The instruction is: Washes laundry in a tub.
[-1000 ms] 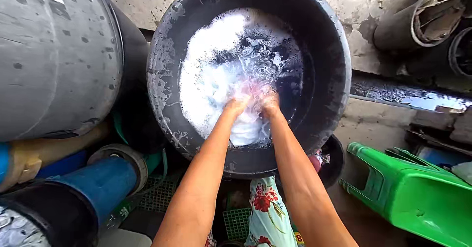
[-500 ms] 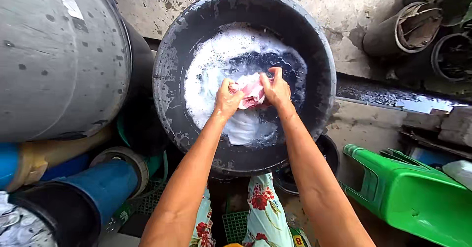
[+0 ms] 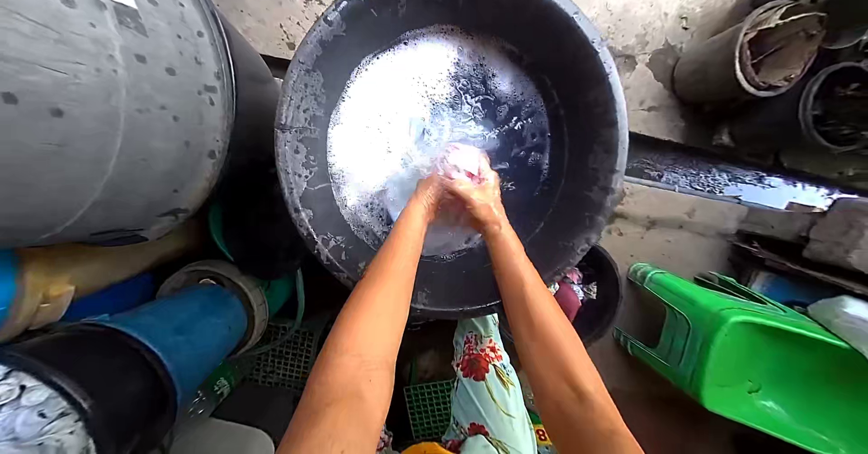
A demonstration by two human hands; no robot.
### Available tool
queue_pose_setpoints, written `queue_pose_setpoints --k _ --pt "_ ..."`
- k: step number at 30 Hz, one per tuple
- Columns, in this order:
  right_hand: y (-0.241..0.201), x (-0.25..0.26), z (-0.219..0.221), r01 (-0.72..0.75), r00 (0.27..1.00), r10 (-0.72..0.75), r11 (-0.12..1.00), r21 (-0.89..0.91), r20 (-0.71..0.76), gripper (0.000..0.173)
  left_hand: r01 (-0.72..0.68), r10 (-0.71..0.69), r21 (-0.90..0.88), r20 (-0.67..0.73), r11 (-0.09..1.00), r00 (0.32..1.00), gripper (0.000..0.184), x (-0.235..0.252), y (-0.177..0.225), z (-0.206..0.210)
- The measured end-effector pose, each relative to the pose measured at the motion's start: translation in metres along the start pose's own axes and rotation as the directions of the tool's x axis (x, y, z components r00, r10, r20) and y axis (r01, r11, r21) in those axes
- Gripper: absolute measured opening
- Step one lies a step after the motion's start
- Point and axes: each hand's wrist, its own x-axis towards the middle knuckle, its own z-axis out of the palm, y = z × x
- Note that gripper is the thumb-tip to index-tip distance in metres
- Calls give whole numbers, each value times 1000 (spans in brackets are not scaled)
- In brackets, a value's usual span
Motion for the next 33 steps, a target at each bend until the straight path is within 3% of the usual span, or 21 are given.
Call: queue_pose_setpoints --k 1,3,5,6,9,12,15,16,18,19,22,24,27,30,31,33 --pt "-13 -11 9 60 998 -60 998 -24 -9 70 -30 33 -165 15 986 999 33 -9 2 2" --pt "-32 -16 19 183 975 -207 954 -238 -82 60 -64 84 -425 29 903 996 37 -26 15 6" --pt "-45 -2 11 164 963 -236 897 -410 -133 44 -149 168 -421 7 894 986 30 -38 28 7" --pt "-51 8 0 98 971 -190 873 -477 -147 42 -156 166 -357 -3 921 986 30 -44 36 8" --pt "-72 38 -35 -95 987 -22 729 -678 -161 58 -237 233 -115 -40 965 972 40 -53 53 -1" --pt "-83 35 -71 -182 979 42 598 -780 -197 60 -249 294 221 -203 943 934 56 -48 50 -32" --pt "-78 21 -74 -251 967 68 372 -893 -244 56 -49 302 668 -270 743 914 65 -52 56 -45" --pt "-70 16 -69 -229 973 47 321 -919 -226 65 -15 314 759 -251 651 916 67 -53 53 -43" --pt "-42 11 -55 -70 998 24 295 -953 -66 93 -85 360 862 -117 500 926 68 -44 35 -36" --pt "-24 9 -47 8 996 80 286 -958 32 95 -143 361 890 -26 434 932 66 -35 19 -32" --pt "28 15 -30 -2 924 371 257 -966 97 72 -212 260 933 136 291 956 62 -14 -32 -22" --pt "47 29 -30 -84 870 489 268 -960 60 56 -193 122 950 167 246 978 63 -2 -42 -18" --pt "70 36 -38 -146 953 296 279 -949 -60 73 -228 -99 954 251 196 963 52 8 -26 -15" --pt "33 23 -37 -240 913 396 319 -917 -101 64 -255 17 904 266 342 964 42 -11 -2 -20" --pt "11 20 -38 -271 910 402 389 -881 -103 57 -256 99 878 236 405 967 42 -22 2 -22" --pt "-22 2 -50 -205 974 218 725 -658 -63 35 -262 243 804 150 533 958 68 -42 9 -25"
